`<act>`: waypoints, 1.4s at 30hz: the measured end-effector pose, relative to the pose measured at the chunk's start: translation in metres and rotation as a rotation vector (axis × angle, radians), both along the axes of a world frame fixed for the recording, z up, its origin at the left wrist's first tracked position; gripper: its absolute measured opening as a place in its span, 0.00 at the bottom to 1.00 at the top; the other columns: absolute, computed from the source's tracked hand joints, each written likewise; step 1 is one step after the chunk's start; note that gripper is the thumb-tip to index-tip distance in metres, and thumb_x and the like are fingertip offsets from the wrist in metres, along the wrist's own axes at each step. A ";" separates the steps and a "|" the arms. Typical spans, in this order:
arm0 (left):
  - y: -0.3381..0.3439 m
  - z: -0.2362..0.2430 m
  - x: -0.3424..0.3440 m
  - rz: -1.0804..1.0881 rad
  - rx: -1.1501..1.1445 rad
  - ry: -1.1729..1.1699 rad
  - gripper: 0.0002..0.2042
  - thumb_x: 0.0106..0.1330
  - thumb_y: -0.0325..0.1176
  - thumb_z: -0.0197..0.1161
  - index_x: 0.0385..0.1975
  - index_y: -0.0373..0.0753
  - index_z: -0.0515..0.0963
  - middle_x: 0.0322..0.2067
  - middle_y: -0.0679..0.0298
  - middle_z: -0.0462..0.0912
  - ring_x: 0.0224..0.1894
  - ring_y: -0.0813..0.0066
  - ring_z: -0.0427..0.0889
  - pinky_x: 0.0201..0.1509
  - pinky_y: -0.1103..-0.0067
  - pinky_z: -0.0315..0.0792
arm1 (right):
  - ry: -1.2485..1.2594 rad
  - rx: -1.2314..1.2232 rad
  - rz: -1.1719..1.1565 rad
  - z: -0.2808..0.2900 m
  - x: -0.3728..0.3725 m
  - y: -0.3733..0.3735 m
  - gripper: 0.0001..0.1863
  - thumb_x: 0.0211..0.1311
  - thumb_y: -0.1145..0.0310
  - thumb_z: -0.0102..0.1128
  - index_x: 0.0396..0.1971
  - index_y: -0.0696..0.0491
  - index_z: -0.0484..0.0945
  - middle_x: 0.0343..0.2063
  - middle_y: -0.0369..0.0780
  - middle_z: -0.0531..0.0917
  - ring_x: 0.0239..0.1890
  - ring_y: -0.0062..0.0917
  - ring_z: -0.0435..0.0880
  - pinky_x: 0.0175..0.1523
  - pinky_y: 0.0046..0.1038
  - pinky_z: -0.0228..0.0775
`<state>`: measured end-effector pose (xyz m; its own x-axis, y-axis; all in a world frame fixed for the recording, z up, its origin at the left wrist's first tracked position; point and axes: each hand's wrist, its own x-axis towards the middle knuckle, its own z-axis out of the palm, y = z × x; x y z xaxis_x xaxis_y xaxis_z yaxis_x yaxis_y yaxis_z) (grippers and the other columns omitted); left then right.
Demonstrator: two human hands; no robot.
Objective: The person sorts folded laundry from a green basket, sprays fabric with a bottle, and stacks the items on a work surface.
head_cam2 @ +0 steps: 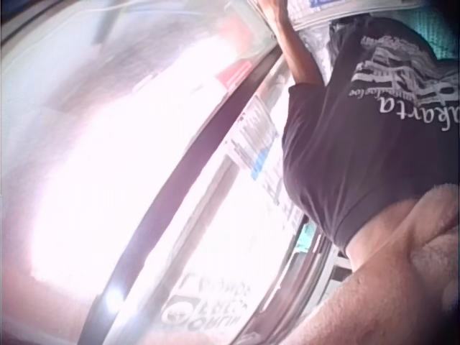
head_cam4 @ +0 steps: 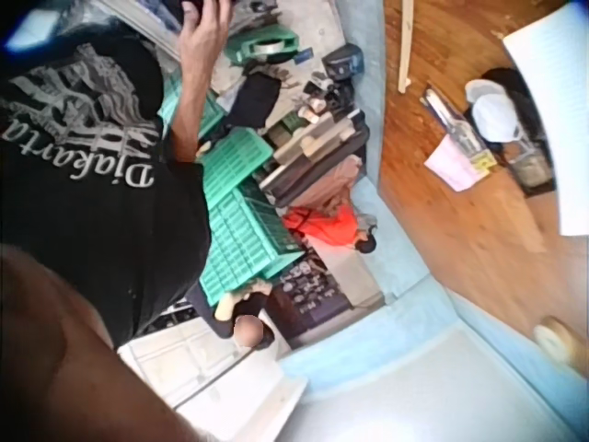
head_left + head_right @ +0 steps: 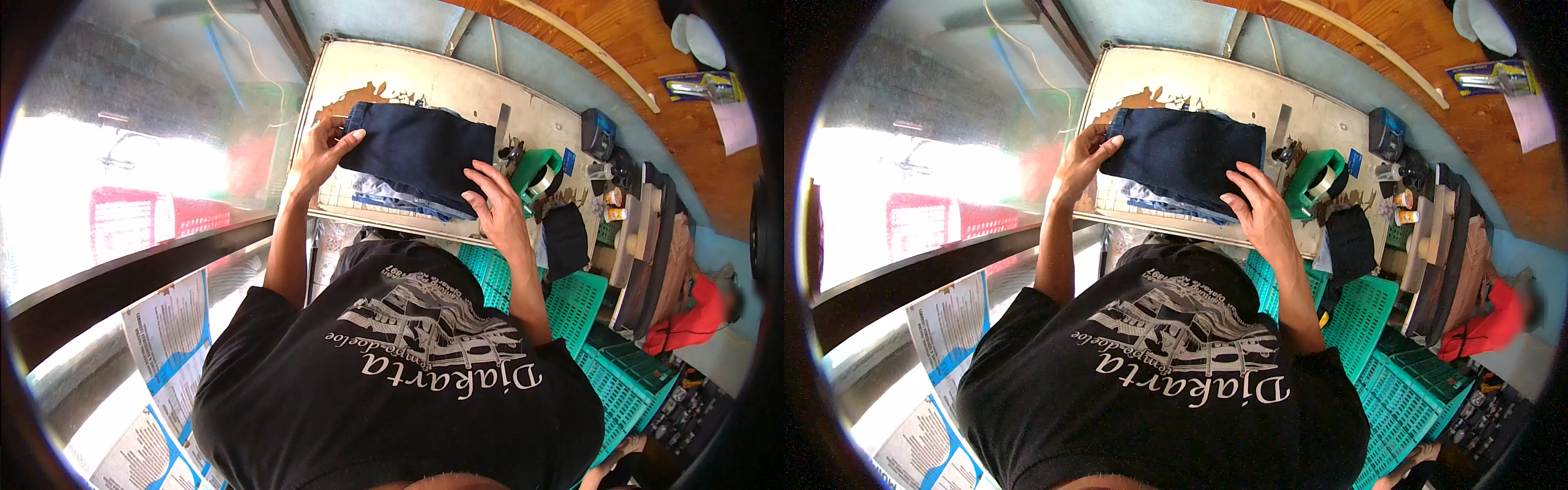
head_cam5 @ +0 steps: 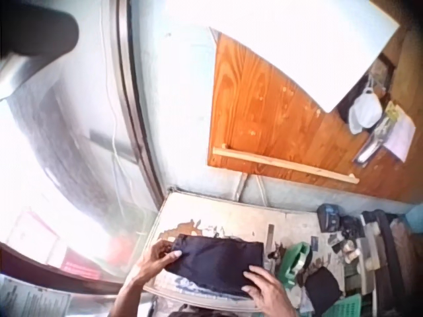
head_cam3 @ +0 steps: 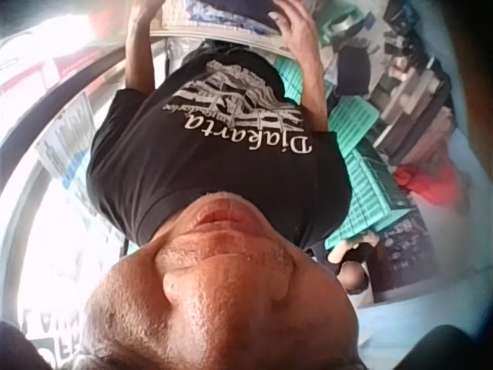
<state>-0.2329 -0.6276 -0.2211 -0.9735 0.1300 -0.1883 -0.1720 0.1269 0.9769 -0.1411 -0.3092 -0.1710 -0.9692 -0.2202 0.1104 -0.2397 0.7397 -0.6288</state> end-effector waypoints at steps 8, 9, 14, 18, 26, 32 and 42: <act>0.005 -0.003 0.001 0.081 0.107 0.129 0.19 0.62 0.36 0.72 0.42 0.25 0.79 0.31 0.55 0.87 0.35 0.74 0.86 0.42 0.79 0.79 | -0.043 0.083 -0.166 0.009 -0.029 0.002 0.19 0.63 0.64 0.65 0.51 0.57 0.79 0.49 0.47 0.81 0.49 0.41 0.82 0.53 0.37 0.74; 0.004 0.000 0.001 0.080 0.053 0.130 0.18 0.62 0.35 0.72 0.41 0.25 0.79 0.30 0.55 0.87 0.34 0.74 0.86 0.42 0.79 0.79 | -0.088 0.083 -0.209 0.008 -0.031 0.004 0.19 0.63 0.64 0.65 0.51 0.57 0.79 0.49 0.47 0.82 0.47 0.40 0.83 0.51 0.37 0.75; 0.004 0.001 -0.003 0.076 -0.098 0.150 0.18 0.62 0.38 0.70 0.39 0.25 0.80 0.28 0.54 0.87 0.32 0.72 0.86 0.40 0.77 0.78 | -0.126 0.066 -0.290 -0.003 -0.013 0.007 0.19 0.62 0.65 0.66 0.50 0.57 0.79 0.46 0.45 0.82 0.40 0.36 0.82 0.46 0.35 0.75; 0.005 -0.019 -0.004 0.098 -0.151 0.174 0.24 0.64 0.48 0.68 0.39 0.26 0.80 0.26 0.53 0.86 0.32 0.69 0.85 0.39 0.75 0.77 | -0.056 0.043 -0.253 -0.013 -0.003 0.002 0.18 0.63 0.67 0.66 0.52 0.55 0.79 0.51 0.41 0.81 0.43 0.30 0.82 0.44 0.30 0.75; 0.016 -0.023 -0.020 0.149 -0.294 0.251 0.29 0.59 0.57 0.70 0.33 0.28 0.82 0.22 0.54 0.82 0.24 0.70 0.80 0.31 0.72 0.73 | -0.078 -0.077 -0.453 -0.015 0.007 -0.007 0.26 0.55 0.63 0.73 0.51 0.56 0.76 0.46 0.43 0.79 0.48 0.41 0.79 0.54 0.37 0.72; 0.023 0.056 -0.013 0.055 -0.429 0.194 0.23 0.63 0.50 0.68 0.32 0.29 0.79 0.19 0.64 0.75 0.24 0.81 0.72 0.28 0.77 0.66 | 0.101 0.061 -0.038 0.004 0.017 -0.011 0.28 0.52 0.63 0.73 0.54 0.53 0.77 0.49 0.42 0.79 0.52 0.40 0.78 0.57 0.38 0.70; 0.036 0.077 -0.021 0.012 -0.113 0.178 0.21 0.64 0.47 0.70 0.32 0.29 0.79 0.19 0.68 0.77 0.22 0.86 0.71 0.24 0.81 0.64 | 0.039 -0.009 -0.018 -0.001 0.017 0.000 0.16 0.63 0.68 0.64 0.50 0.54 0.80 0.50 0.42 0.80 0.53 0.40 0.78 0.56 0.37 0.71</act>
